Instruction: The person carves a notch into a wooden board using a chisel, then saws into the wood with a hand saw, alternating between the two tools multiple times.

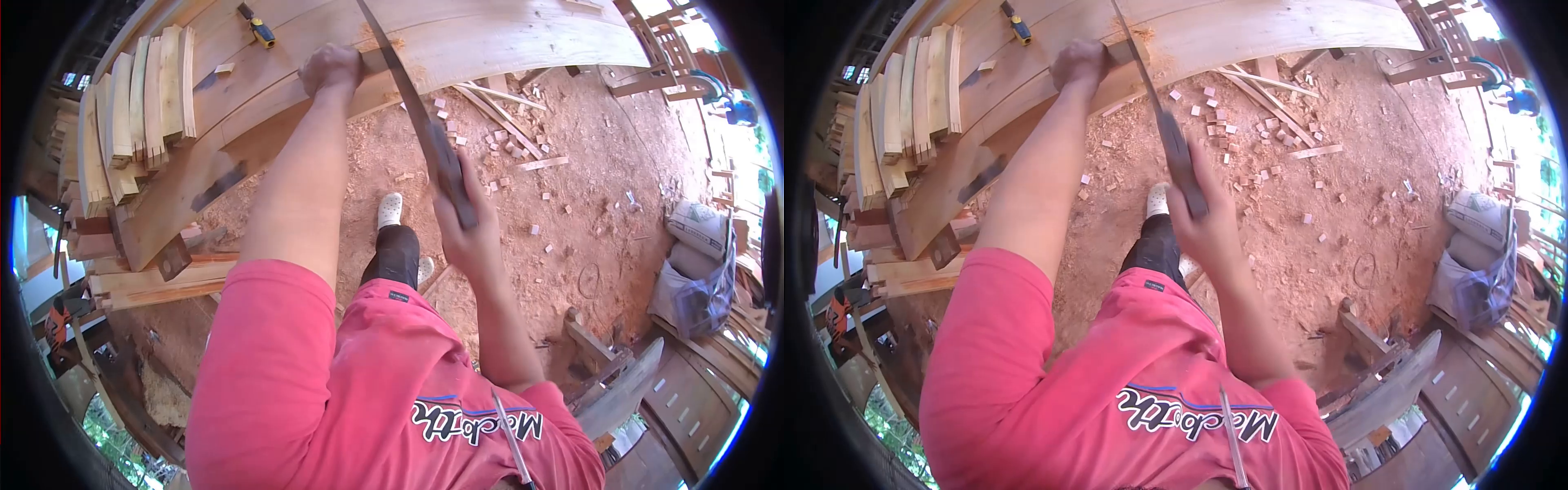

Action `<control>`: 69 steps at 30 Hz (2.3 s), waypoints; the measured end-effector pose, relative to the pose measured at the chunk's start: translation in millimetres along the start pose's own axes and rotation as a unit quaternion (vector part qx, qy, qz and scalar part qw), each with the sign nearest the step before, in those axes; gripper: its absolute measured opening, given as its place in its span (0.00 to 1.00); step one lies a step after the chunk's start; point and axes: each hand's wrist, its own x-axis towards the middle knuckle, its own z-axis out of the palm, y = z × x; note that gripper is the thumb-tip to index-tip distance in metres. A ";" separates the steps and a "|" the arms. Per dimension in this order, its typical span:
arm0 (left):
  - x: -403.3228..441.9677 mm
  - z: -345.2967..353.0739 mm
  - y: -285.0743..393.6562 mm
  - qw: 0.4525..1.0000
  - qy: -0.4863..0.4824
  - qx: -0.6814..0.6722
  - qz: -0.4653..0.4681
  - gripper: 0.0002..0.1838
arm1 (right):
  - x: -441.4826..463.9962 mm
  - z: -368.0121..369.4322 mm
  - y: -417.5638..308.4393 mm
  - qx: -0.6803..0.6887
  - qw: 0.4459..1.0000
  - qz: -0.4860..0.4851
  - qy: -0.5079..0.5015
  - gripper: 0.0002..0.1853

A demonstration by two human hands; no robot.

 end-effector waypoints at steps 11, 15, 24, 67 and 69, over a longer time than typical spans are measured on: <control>-4.5 -6.9 -1.5 0.993 -0.053 0.033 0.099 0.29 | -49.2 -26.2 -9.3 -0.066 0.997 0.016 -0.028 0.33; 0.4 -5.9 -0.8 0.995 -0.018 0.057 0.085 0.27 | 77.9 30.2 -42.1 -0.061 0.993 0.081 -0.059 0.31; -0.9 -8.6 4.4 0.996 -0.059 0.058 0.034 0.27 | -195.0 -93.4 -26.7 -0.055 0.991 0.109 -0.063 0.36; 0.3 -5.3 2.4 0.998 -0.035 0.036 0.037 0.24 | 64.9 25.1 -2.5 0.000 1.000 0.025 -0.018 0.31; 1.7 -6.2 1.2 0.997 -0.043 0.037 0.043 0.24 | 69.9 26.1 -12.5 0.005 0.999 0.033 -0.020 0.31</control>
